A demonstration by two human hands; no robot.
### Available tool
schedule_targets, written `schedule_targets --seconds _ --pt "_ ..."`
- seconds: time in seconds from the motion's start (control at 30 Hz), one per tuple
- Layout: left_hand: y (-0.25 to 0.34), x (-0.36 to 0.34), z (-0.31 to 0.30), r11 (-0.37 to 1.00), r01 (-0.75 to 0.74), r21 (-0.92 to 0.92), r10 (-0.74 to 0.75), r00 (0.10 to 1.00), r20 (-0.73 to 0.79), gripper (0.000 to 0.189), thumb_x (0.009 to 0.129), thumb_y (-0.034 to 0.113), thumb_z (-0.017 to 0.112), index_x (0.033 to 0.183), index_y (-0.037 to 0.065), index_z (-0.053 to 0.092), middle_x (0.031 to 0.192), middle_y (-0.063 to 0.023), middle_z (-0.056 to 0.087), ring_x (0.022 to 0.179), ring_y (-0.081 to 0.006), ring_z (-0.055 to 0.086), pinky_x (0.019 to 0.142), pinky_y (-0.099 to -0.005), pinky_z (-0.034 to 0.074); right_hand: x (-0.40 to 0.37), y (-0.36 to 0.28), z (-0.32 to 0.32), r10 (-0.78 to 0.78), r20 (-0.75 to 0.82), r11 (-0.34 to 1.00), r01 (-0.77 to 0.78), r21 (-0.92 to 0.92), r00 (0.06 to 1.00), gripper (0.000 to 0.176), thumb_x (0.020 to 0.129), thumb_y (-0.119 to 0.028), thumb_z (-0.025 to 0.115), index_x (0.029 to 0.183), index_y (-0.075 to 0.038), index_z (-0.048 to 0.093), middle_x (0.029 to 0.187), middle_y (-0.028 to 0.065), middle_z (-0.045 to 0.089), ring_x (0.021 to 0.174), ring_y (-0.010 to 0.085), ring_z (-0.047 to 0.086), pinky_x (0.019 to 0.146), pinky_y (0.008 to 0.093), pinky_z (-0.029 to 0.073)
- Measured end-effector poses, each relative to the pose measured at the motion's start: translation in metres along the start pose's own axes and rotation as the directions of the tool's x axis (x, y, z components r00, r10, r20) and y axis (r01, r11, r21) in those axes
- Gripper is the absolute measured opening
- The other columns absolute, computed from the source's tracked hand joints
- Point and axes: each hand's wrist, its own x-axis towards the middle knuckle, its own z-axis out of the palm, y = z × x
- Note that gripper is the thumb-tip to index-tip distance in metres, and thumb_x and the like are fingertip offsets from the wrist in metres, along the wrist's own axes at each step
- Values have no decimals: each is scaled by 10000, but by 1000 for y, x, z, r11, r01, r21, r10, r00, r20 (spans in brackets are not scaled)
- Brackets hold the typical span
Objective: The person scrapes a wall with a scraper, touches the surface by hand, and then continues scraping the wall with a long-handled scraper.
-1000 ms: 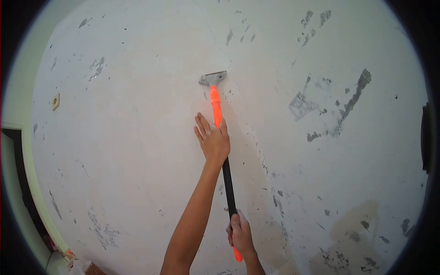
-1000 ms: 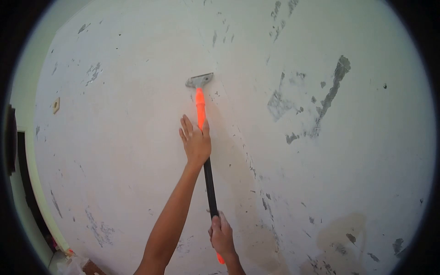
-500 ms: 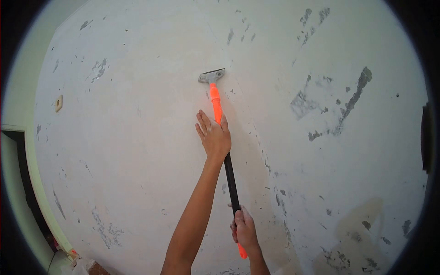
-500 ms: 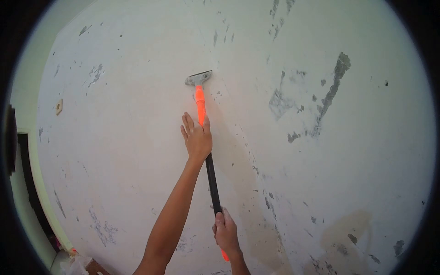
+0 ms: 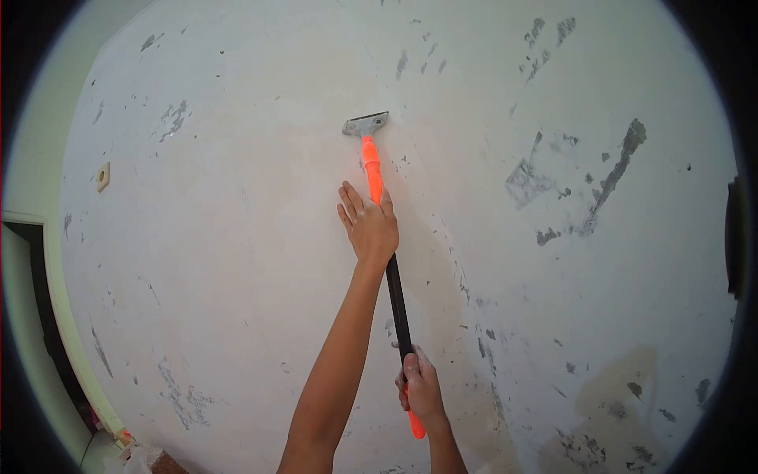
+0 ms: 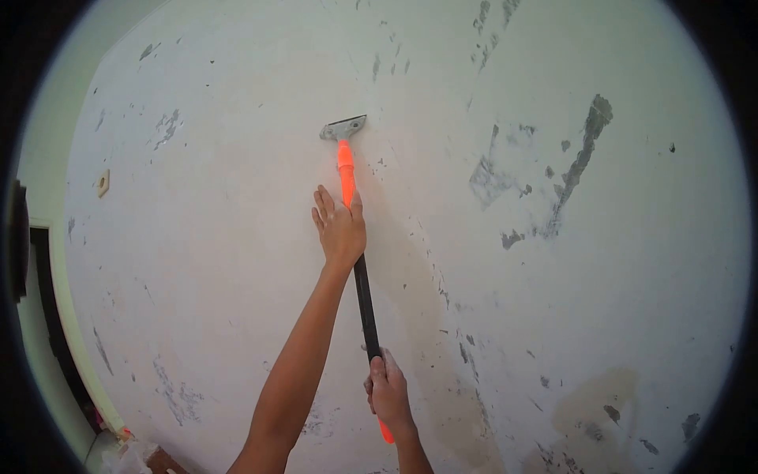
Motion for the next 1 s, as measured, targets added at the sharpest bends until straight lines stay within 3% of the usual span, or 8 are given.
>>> schedule_targets --seconds 0.27,0.37,0.47,0.53,0.73,0.87,0.93,1.0 --pt "-8 -48 -3 996 12 -87 -17 998 -60 698 1107 427 318 985 -187 627 1664 -334 135 1581 -408 60 1280 -501 48 -47 12 -6 97 4 995 -97 -5 995 400 1138 -332 333 1382 -81 527 637 -20 465 404 66 401 371 247 340" --pt "-6 -29 -8 997 40 -73 -39 999 20 701 1104 432 322 1004 -191 629 1663 -336 139 1581 -409 65 1279 -502 49 -32 3 -1 84 13 996 -84 -16 996 403 1137 -339 339 1384 -81 528 639 -21 464 405 66 404 372 245 342" --pt "-7 10 0 999 -30 -21 28 994 -110 710 1103 432 320 1064 -206 628 1662 -337 140 1580 -411 68 1279 -504 54 -5 -19 2 46 18 999 -46 -15 999 408 1133 -343 352 1389 -85 538 638 -24 453 422 65 391 392 246 349" --pt "5 19 -14 998 40 39 -41 999 29 713 1101 421 322 1325 -235 491 1666 -326 141 1580 -400 83 1279 -497 71 -3 -22 0 38 14 999 -38 21 999 408 1129 -337 359 1392 -89 548 636 -26 442 439 64 379 410 249 354" --pt "-4 -64 -26 997 57 -56 -50 993 109 706 1102 423 343 1336 -230 480 1660 -340 132 1580 -402 81 1278 -502 80 -54 30 -13 65 59 998 -66 19 996 444 1132 -396 362 1386 -66 518 637 -20 463 403 77 403 377 248 353" --pt "-25 -117 -35 980 111 -168 -101 993 68 674 1097 422 387 1270 -212 532 1664 -330 138 1580 -405 84 1276 -513 84 -89 80 -5 200 141 961 -222 164 970 434 1097 -402 471 1378 -80 542 729 16 580 567 124 569 522 296 484" --pt "-33 -129 -51 977 170 -127 -144 971 191 621 1093 420 413 1167 -177 566 1675 -307 137 1575 -414 103 1257 -511 196 -96 108 9 207 132 931 -237 279 969 379 1065 -397 571 1323 -121 609 692 6 583 565 142 572 513 335 483" --pt "-44 -140 -58 977 169 -127 -149 977 154 591 1093 432 412 1123 -135 572 1637 -312 234 1534 -411 220 1204 -519 289 -97 129 24 116 197 971 -153 182 973 406 1135 -399 360 1419 -136 482 719 -29 573 574 113 561 536 294 485"
